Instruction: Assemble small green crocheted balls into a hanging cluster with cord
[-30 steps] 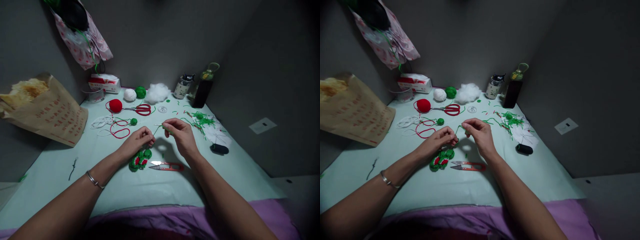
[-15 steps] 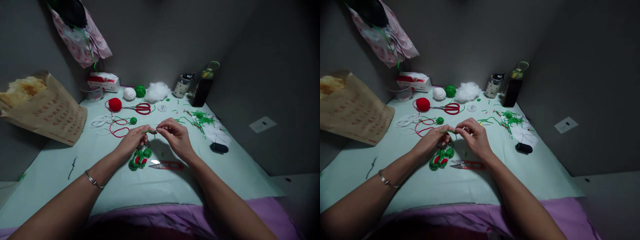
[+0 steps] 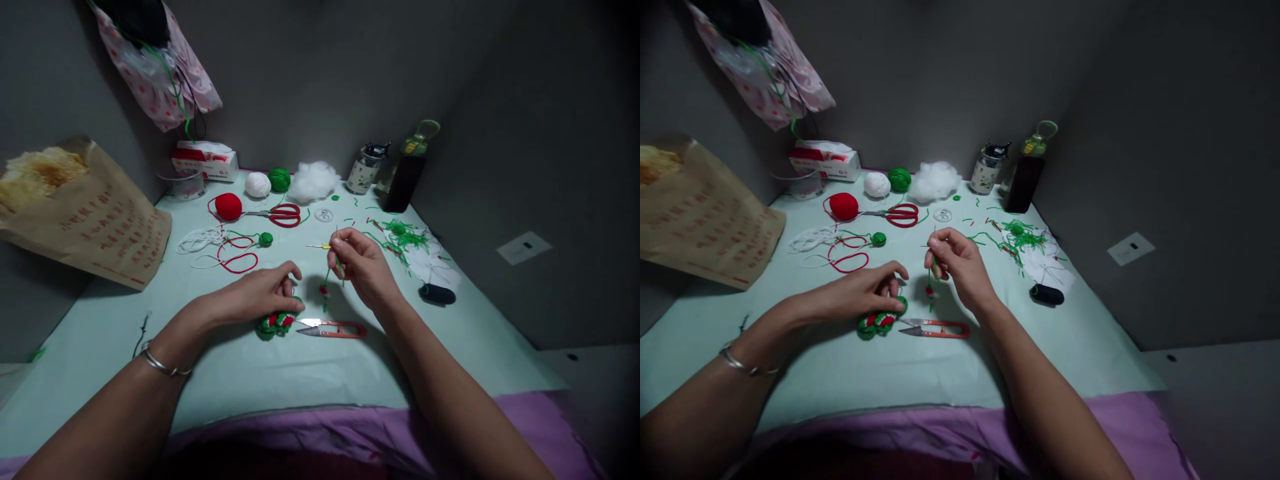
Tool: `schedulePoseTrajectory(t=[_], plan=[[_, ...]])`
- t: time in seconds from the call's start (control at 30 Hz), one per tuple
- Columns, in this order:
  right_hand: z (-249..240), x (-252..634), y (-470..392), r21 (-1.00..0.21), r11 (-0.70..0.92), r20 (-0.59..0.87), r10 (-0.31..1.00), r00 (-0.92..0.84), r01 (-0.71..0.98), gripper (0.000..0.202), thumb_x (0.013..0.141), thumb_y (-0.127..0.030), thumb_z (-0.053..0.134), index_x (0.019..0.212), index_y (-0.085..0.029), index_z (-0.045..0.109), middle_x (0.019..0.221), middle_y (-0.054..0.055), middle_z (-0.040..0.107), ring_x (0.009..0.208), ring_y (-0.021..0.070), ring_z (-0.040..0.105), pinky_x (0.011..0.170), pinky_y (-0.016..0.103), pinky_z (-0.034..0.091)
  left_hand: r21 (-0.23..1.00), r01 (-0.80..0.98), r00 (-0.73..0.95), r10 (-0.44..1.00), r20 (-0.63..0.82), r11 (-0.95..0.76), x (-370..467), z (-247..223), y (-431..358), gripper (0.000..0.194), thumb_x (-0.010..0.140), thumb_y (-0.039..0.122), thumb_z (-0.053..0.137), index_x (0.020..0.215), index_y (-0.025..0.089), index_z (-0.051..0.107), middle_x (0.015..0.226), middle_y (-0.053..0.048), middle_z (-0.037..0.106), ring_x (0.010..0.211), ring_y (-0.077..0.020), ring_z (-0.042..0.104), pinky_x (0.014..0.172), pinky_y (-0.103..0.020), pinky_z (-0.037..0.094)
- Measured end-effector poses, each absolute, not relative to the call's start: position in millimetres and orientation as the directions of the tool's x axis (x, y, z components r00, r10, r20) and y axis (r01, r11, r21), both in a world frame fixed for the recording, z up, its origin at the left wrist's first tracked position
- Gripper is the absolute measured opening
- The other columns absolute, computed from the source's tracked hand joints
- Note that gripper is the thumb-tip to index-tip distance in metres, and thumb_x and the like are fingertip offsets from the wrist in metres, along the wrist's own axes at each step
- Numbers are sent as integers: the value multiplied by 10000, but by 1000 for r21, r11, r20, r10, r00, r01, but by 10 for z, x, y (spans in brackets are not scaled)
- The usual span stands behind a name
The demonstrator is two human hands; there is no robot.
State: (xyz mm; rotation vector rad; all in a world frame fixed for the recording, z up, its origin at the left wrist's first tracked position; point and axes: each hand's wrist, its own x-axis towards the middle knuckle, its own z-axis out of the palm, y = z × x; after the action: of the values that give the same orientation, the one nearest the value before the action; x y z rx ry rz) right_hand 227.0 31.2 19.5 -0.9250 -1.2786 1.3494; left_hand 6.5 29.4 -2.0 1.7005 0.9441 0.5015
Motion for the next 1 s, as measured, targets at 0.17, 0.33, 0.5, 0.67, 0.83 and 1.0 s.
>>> schedulePoseTrajectory(t=[0.17, 0.33, 0.5, 0.67, 0.83, 1.0], plan=[[172, 2313, 354, -986, 88, 102, 990, -98, -143, 278, 842, -437, 735, 835, -198, 592, 526, -85, 442, 452, 61, 288, 443, 216, 193, 956, 276, 571, 817, -81, -97, 141, -43, 259, 162, 746, 242, 766, 895, 221, 705, 713, -10, 618, 630, -163, 552, 547, -256, 405], [167, 2318, 356, -985, 63, 79, 992, -96, -162, 278, 817, -402, 754, 935, -188, 620, 604, -69, 507, 492, 62, 365, 468, 208, 254, 998, -9, 417, 908, -49, 58, 128, 78, 338, 275, 812, 362, 758, 1025, 196, 710, 848, -36, 663, 722, -167, 605, 629, -274, 470], [152, 2297, 332, -990, 50, 73, 982, -172, -134, 247, 821, -380, 769, 859, -175, 637, 611, -38, 596, 512, 69, 440, 490, 207, 309, 935, -286, 357, 929, -99, 210, 153, 132, 334, 284, 829, 344, 760, 1038, 156, 719, 906, -42, 683, 740, -144, 630, 724, -283, 530], [127, 2261, 304, -994, 78, 93, 975, -202, -79, 212, 802, -365, 796, 802, -174, 702, 618, -33, 598, 525, 72, 425, 496, 219, 304, 880, -412, 304, 946, -113, 237, 180, 137, 322, 171, 846, 269, 757, 947, 145, 700, 904, -22, 647, 804, -127, 647, 740, -229, 554], [107, 2248, 297, -996, 76, 84, 977, -196, -44, 203, 759, -359, 834, 770, -183, 735, 620, -39, 567, 537, 76, 415, 498, 224, 323, 870, -448, 289, 954, -78, 207, 174, 140, 319, 168, 861, 279, 753, 957, 164, 677, 879, -7, 627, 792, -121, 647, 738, -220, 573], [90, 2206, 278, -996, 90, 94, 968, -234, -28, 228, 756, -370, 826, 888, -201, 747, 666, -32, 606, 557, 94, 484, 527, 236, 405, 855, -479, 289, 956, -58, 197, 185, 105, 321, 161, 857, 276, 755, 934, 162, 673, 901, -14, 638, 809, -119, 648, 756, -219, 587]])
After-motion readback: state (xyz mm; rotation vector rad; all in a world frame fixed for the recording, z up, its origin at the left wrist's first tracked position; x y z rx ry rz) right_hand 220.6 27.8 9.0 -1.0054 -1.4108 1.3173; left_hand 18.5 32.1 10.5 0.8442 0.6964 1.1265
